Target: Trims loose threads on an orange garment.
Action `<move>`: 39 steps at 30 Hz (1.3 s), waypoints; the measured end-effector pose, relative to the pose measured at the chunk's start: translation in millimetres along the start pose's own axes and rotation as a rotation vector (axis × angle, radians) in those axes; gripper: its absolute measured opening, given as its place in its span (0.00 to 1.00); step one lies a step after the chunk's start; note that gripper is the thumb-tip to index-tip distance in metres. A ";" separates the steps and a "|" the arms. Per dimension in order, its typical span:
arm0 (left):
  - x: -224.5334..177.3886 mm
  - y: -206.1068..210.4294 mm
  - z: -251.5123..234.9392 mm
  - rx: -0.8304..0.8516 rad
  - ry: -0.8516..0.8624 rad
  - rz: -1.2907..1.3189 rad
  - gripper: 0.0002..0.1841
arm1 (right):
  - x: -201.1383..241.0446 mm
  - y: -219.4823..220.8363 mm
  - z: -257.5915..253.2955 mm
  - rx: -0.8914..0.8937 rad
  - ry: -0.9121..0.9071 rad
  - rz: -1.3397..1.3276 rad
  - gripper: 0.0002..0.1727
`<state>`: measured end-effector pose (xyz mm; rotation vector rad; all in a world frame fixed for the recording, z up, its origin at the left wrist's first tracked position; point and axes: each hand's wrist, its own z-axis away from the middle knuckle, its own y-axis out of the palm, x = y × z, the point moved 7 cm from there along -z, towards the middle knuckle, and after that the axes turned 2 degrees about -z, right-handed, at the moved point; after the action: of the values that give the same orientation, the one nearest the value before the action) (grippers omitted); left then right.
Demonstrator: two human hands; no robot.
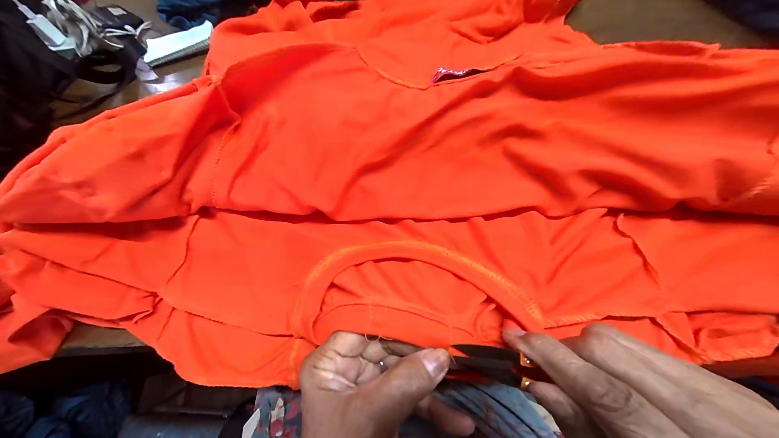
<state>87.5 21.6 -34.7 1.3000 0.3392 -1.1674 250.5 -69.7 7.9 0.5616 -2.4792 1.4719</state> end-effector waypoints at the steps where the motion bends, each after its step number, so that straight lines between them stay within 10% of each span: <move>1: -0.1 -0.1 0.0 0.001 0.003 -0.002 0.09 | 0.1 -0.2 0.1 0.005 0.003 0.002 0.18; 17: 1.5 -0.2 -0.1 -0.022 0.019 -0.052 0.10 | 5.5 2.3 -1.4 -0.015 -0.010 0.077 0.17; 24: 1.2 -0.1 1.1 -0.032 0.024 -0.049 0.12 | -18.3 -3.2 -0.9 0.008 0.146 -0.416 0.23; 39: -22.1 -30.3 3.1 -0.066 0.055 -0.032 0.04 | -5.2 12.2 7.7 0.055 -0.094 -0.190 0.09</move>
<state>52.1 34.4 -33.8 1.2750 0.4368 -1.1392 250.2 -70.0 -7.5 0.8696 -2.3820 1.4750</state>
